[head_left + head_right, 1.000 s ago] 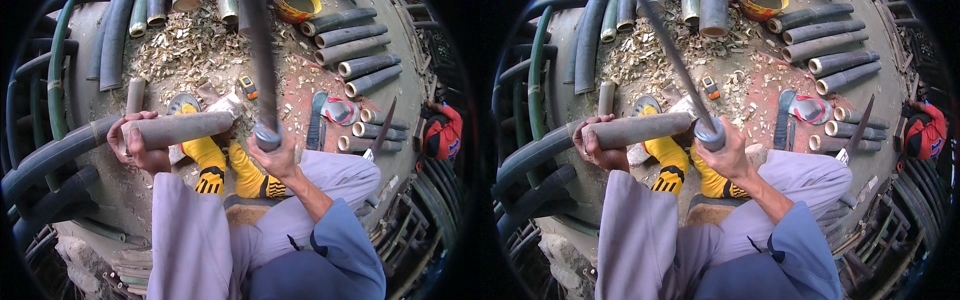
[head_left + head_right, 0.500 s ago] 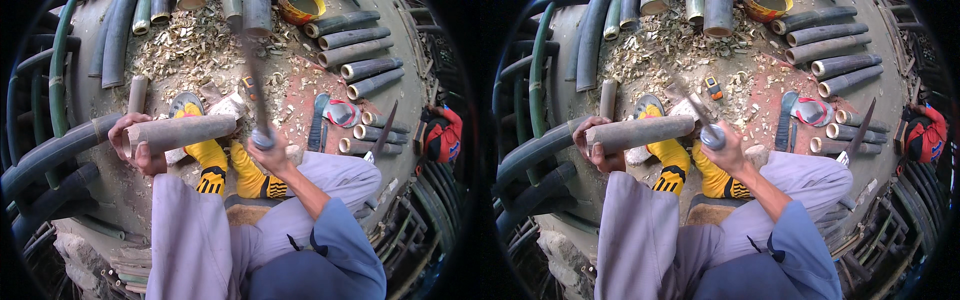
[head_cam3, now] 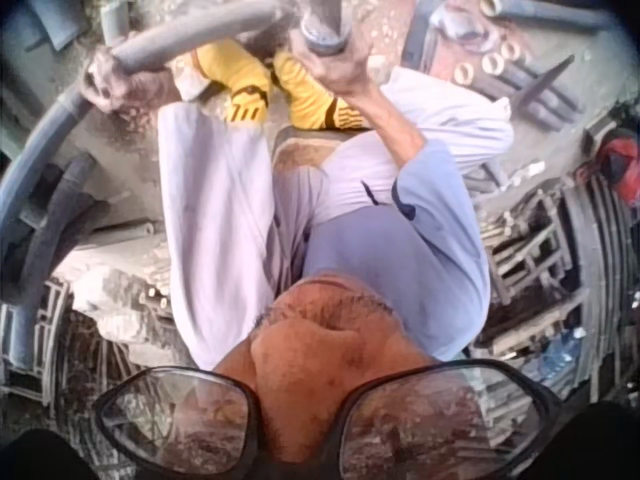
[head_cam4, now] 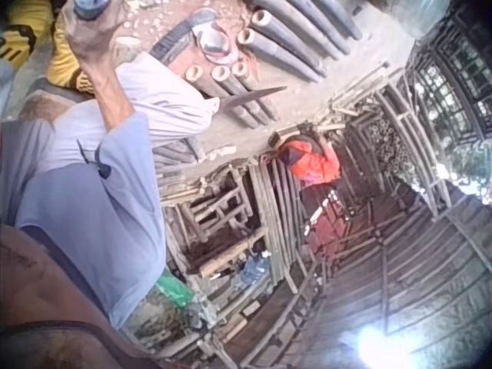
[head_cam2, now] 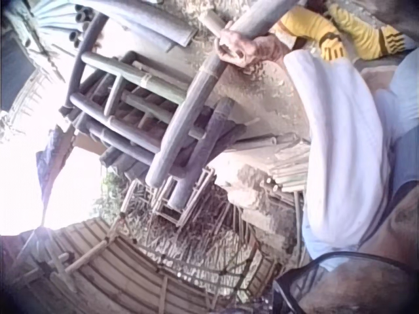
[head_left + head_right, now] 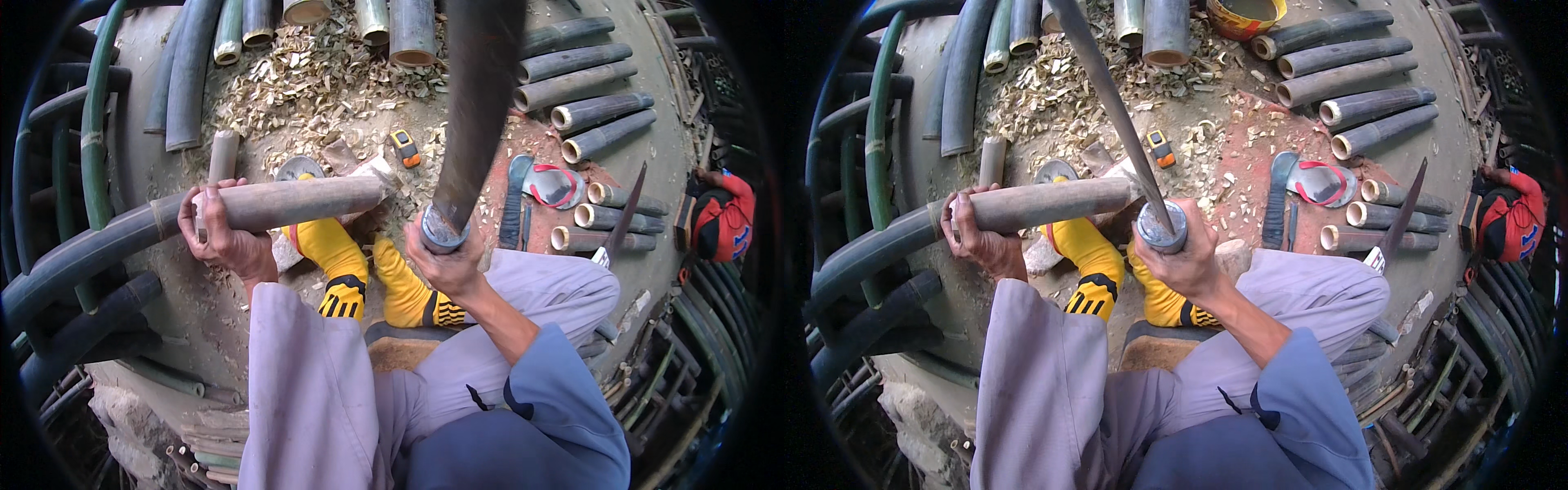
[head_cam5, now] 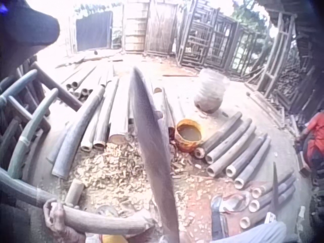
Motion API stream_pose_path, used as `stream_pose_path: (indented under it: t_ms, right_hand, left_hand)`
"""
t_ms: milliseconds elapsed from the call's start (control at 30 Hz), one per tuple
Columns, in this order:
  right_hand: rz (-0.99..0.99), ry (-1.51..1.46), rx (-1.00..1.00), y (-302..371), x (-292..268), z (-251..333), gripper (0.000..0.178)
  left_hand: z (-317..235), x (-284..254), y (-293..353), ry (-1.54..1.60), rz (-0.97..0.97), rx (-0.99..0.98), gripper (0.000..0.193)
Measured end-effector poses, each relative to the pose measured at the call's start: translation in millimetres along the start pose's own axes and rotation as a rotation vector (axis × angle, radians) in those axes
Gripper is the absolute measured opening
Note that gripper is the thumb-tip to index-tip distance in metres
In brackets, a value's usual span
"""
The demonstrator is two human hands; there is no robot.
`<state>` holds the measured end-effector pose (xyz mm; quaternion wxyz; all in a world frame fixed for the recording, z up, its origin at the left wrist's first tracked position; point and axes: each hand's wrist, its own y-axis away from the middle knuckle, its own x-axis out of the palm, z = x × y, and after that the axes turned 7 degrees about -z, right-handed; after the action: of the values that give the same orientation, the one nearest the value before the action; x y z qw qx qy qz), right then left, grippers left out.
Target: The person measures and cuts bamboo pieces using a hand saw and a large knife, while working in an outdoor setting.
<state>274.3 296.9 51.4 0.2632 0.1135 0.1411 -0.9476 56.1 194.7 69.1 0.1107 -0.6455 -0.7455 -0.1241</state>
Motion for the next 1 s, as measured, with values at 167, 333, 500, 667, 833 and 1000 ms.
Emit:
stream_pose_path:
  t_ms: [167,333,500,667,833,1000]
  right_hand:
    - [0.273,0.291,0.332,17.3,8.9,-69.3,0.037]
    - [0.260,0.137,0.265,-0.9,-3.4,7.2,0.038]
    - [0.017,0.047,-0.045,15.5,2.3,-15.8,0.033]
    - [0.320,0.300,0.366,25.0,11.0,-56.5,0.030]
    - [0.132,0.027,0.169,-4.6,-0.1,11.8,0.027]
    - [0.408,0.346,0.516,22.8,14.2,-64.2,0.030]
  left_hand:
    - [2.0,11.1,9.4,0.004,0.088,0.024,0.032]
    - [-15.2,2.6,10.8,-0.049,0.079,0.062,0.029]
    - [-5.5,6.4,11.8,-0.092,0.059,0.081,0.032]
    - [-6.1,5.4,18.9,-0.076,0.109,0.169,0.030]
    - [-9.4,-3.0,12.1,-0.070,0.074,0.120,0.029]
    - [-4.3,0.1,9.2,-0.001,0.138,0.138,0.031]
